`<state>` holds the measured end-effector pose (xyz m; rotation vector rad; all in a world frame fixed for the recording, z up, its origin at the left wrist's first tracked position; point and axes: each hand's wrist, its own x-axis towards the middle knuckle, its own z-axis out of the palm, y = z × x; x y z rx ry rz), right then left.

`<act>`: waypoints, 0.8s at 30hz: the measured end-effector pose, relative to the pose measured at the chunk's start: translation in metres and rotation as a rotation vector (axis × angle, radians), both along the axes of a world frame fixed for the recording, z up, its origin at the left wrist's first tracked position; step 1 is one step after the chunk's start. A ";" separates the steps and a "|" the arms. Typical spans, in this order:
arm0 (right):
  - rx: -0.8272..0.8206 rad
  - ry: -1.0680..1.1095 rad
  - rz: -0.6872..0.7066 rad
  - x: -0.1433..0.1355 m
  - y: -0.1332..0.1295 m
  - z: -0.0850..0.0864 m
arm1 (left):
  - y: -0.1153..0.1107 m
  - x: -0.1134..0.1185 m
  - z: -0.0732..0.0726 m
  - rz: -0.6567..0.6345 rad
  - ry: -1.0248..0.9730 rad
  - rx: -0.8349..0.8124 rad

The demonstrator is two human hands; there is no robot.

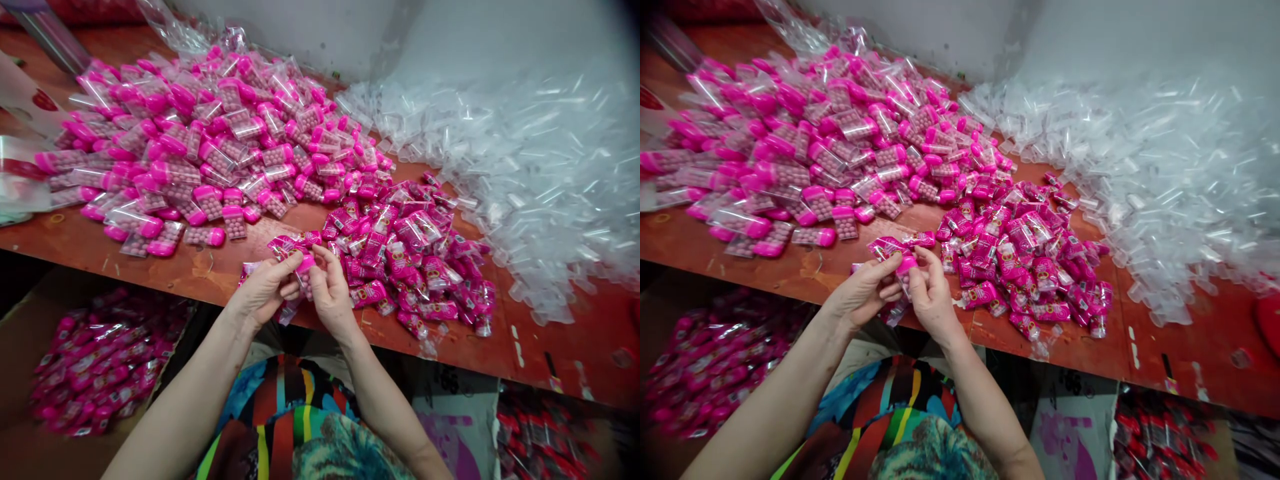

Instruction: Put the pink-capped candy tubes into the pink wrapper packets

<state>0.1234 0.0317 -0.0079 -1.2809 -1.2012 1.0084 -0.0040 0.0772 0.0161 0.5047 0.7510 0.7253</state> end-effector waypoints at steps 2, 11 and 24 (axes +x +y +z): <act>-0.049 0.135 -0.009 0.000 0.000 0.000 | -0.002 0.001 0.004 -0.029 -0.009 0.014; -0.068 0.165 -0.002 0.005 -0.007 0.003 | -0.006 0.007 0.006 -0.016 0.089 0.078; -0.058 0.018 0.032 0.006 -0.007 -0.006 | -0.011 0.015 0.000 0.018 0.020 -0.025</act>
